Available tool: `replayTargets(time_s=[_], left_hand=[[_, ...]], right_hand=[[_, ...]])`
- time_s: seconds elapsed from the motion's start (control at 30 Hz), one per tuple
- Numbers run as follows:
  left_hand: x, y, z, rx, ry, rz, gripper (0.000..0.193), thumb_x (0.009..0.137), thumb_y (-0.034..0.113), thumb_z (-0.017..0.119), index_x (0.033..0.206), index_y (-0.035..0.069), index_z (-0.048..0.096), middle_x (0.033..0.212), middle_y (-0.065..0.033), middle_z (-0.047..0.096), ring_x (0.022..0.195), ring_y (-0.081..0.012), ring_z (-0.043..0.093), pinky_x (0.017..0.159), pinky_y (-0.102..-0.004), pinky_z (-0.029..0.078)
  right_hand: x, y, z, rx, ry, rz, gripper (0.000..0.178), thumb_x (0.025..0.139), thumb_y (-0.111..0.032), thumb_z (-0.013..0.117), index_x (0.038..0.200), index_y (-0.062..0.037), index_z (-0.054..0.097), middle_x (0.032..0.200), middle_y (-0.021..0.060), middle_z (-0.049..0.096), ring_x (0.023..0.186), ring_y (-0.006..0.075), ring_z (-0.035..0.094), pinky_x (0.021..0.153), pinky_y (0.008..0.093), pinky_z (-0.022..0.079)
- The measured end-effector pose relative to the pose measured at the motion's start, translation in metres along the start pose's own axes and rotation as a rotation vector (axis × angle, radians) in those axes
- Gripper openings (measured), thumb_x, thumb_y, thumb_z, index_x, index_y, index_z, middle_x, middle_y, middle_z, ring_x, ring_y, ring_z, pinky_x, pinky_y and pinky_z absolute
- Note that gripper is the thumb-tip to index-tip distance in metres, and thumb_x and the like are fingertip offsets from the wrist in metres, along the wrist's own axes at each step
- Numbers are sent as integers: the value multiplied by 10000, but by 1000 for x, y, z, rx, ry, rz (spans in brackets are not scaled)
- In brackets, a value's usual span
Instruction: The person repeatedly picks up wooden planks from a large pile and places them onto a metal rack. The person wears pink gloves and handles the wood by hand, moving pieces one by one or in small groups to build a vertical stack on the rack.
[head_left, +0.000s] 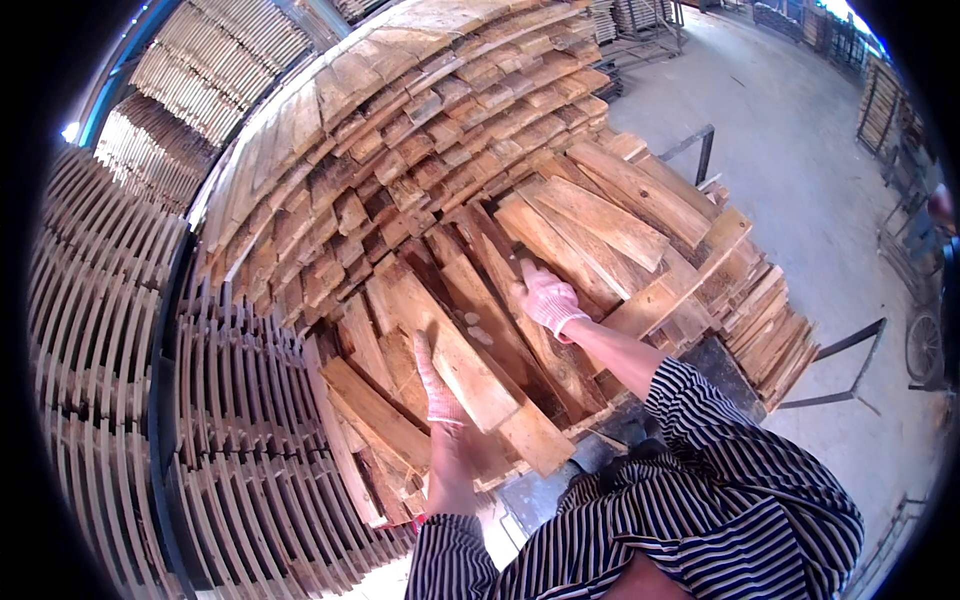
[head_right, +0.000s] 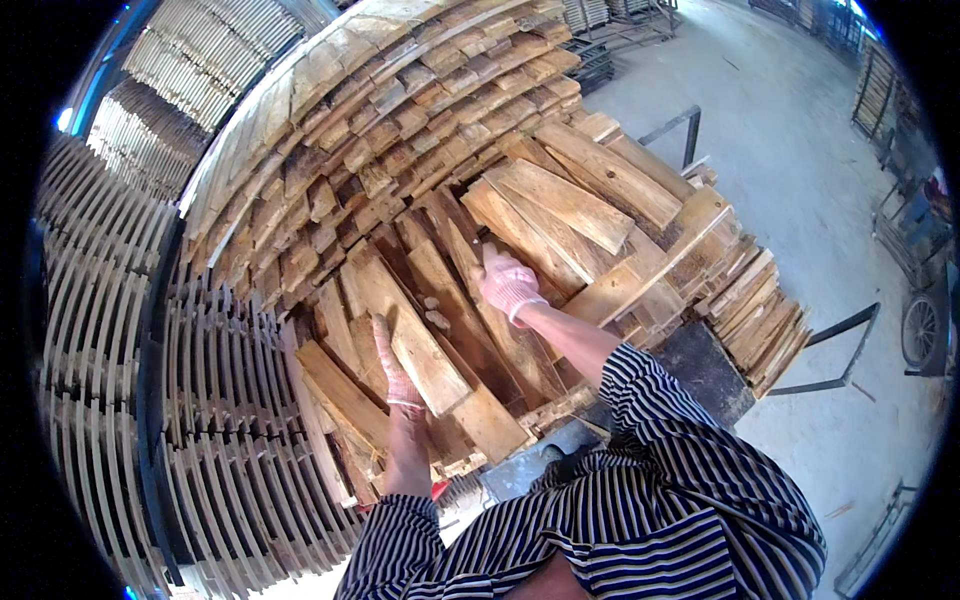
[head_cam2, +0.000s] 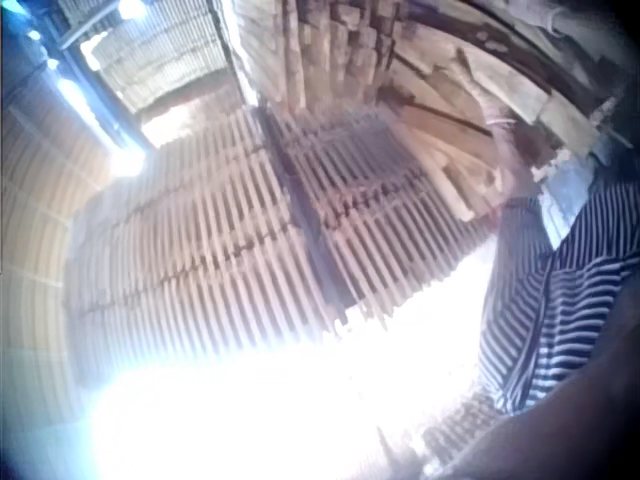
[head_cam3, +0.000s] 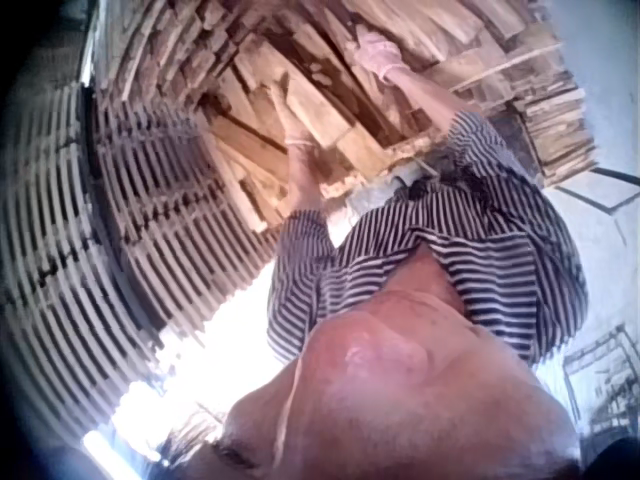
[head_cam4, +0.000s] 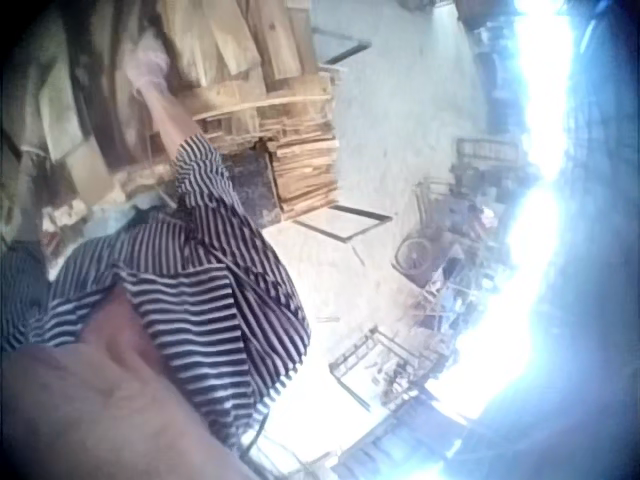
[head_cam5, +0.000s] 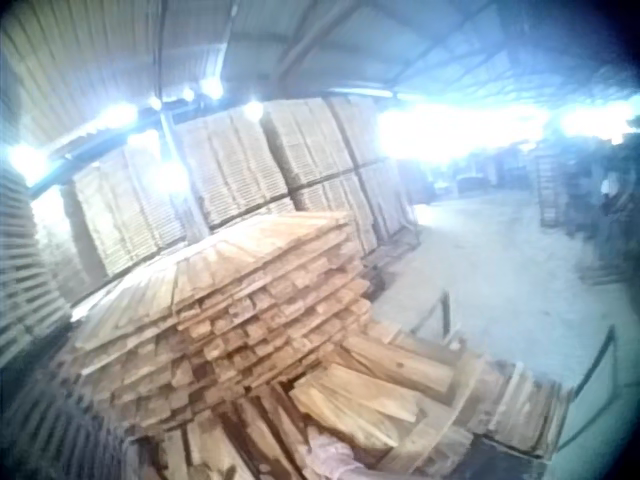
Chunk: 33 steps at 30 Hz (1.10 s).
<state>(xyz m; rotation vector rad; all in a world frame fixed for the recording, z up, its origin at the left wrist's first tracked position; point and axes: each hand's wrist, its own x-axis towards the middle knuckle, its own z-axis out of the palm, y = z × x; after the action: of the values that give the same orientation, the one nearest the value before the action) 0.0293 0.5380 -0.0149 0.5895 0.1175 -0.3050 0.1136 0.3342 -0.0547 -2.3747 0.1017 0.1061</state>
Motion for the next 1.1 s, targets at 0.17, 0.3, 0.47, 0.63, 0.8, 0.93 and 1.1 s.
replayTargets(time_s=[0.17,0.3,0.47,0.63,0.8,0.93,1.1], left_hand=[[3,11,-11,-138,-112,39,802,889,699,608,1359,53,535,1205,-183,617,992,-314,620,895,-416,557],[25,2,-21,-112,7,79,785,918,679,573,1389,52,531,1227,-200,633,1028,-353,634,933,-461,553],[17,10,-53,166,210,272,719,909,573,686,1401,70,538,1371,-132,603,1177,-309,610,1023,-442,526],[2,8,-11,224,261,116,583,926,412,735,1364,61,578,1253,-114,661,1183,-260,597,1056,-404,506],[-41,59,21,638,430,198,575,954,462,687,1299,8,609,1211,-140,669,1140,-254,613,1045,-379,506],[-60,89,27,550,358,238,803,913,615,654,1422,13,503,1360,-186,581,1258,-331,567,1075,-426,497],[-27,35,71,674,210,92,1155,806,864,515,1586,52,261,1618,-228,282,1481,-383,311,1185,-504,347]], right_hand=[[-13,-6,18,-58,-19,-62,568,992,-366,482,1454,-43,418,1242,273,642,1145,415,639,948,522,513],[13,9,9,-73,84,-108,512,991,-348,480,1381,-17,474,1199,250,660,1151,372,640,947,482,520],[-34,-50,-14,-246,156,-430,745,925,-607,562,1396,-41,454,1246,294,574,1016,421,637,870,507,546],[-100,-79,-8,-41,-177,-459,826,904,-604,625,1518,-104,389,1400,294,485,1284,432,515,1029,523,461],[-90,-80,-9,47,-238,-452,905,916,-683,541,1543,-57,355,1497,342,386,1390,478,405,1139,528,372],[-118,-119,-10,112,-248,-677,1040,877,-844,401,1606,-120,239,1570,359,263,1445,487,330,1210,536,281],[-114,-87,-52,189,-204,-425,879,846,-541,687,1588,-261,307,1424,273,479,1298,412,514,1024,470,501]])
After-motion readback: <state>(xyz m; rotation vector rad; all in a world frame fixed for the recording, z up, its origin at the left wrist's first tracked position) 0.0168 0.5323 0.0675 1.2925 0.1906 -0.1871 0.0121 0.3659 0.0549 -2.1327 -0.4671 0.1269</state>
